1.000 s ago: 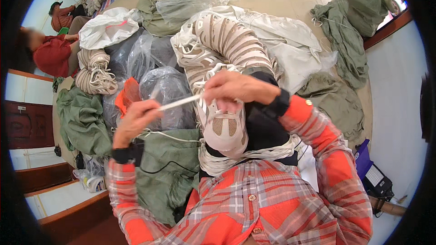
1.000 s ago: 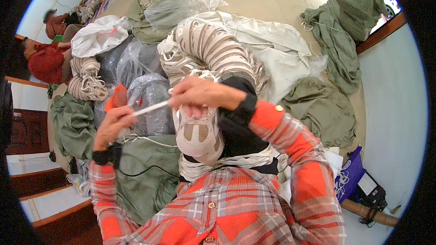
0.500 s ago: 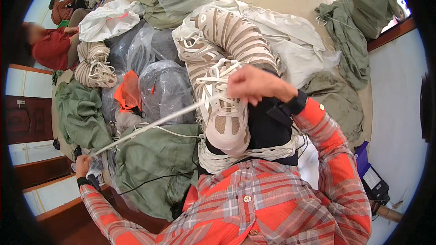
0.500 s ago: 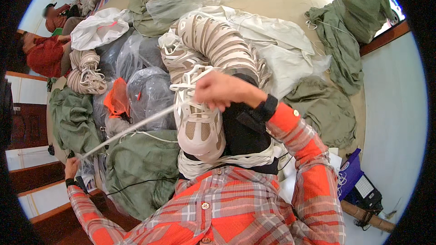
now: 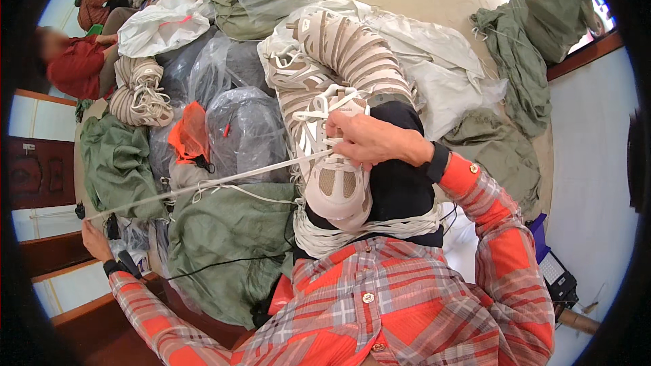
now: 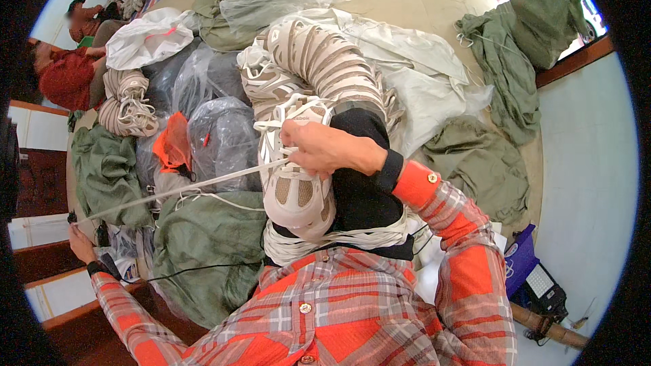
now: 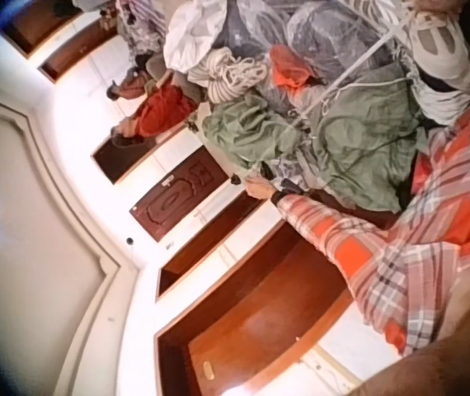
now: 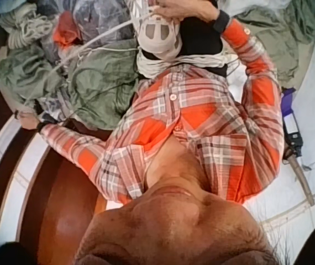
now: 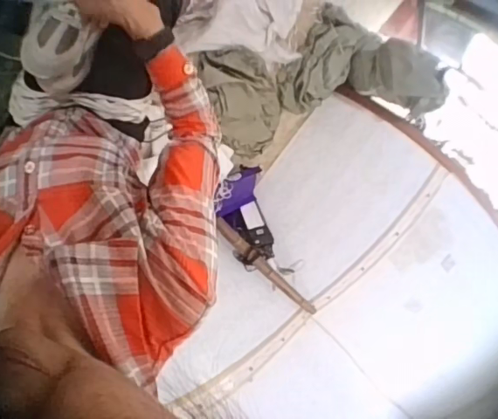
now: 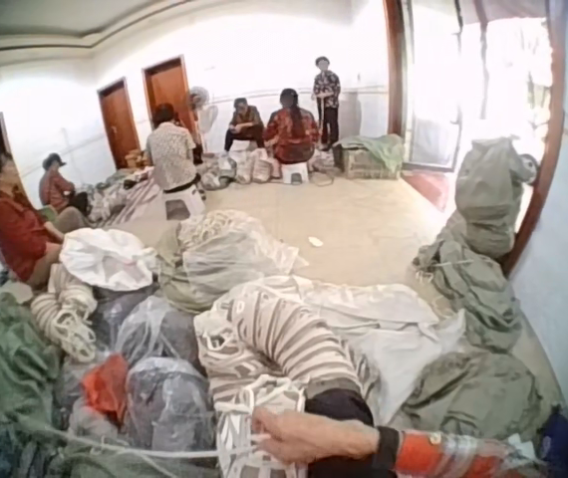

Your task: The person is threading laces through the eyelets of a shoe upper.

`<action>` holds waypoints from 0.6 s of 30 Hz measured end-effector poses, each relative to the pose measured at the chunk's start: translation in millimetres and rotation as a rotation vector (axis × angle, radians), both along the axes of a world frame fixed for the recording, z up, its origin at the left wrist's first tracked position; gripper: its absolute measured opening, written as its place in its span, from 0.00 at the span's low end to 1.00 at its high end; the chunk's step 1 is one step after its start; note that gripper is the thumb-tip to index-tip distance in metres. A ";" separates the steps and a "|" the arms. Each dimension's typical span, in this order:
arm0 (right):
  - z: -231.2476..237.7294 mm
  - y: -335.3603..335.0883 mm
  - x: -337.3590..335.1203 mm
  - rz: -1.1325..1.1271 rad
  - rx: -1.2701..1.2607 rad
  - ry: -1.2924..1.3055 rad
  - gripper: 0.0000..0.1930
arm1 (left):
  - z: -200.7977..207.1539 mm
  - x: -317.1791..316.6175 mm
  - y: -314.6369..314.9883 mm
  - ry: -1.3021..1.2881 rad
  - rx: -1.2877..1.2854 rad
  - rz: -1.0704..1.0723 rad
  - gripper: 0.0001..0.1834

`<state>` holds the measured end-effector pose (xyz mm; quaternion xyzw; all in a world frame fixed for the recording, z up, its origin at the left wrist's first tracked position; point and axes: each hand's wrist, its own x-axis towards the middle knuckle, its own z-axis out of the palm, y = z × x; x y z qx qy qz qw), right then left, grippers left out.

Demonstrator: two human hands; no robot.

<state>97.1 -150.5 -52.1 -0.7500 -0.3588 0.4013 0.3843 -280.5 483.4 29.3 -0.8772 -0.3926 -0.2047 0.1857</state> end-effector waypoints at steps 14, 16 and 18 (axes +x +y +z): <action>9.7 15.5 -16.4 0.141 0.122 -0.243 0.12 | 9.6 -29.2 26.7 0.296 -0.103 0.373 0.15; 0.5 16.0 -16.5 0.241 0.292 -0.238 0.11 | 112.4 -109.0 91.0 0.388 -0.024 0.364 0.13; -5.2 24.4 -15.4 0.224 0.203 -0.251 0.09 | -5.0 -32.1 103.4 -0.414 -0.611 0.264 0.13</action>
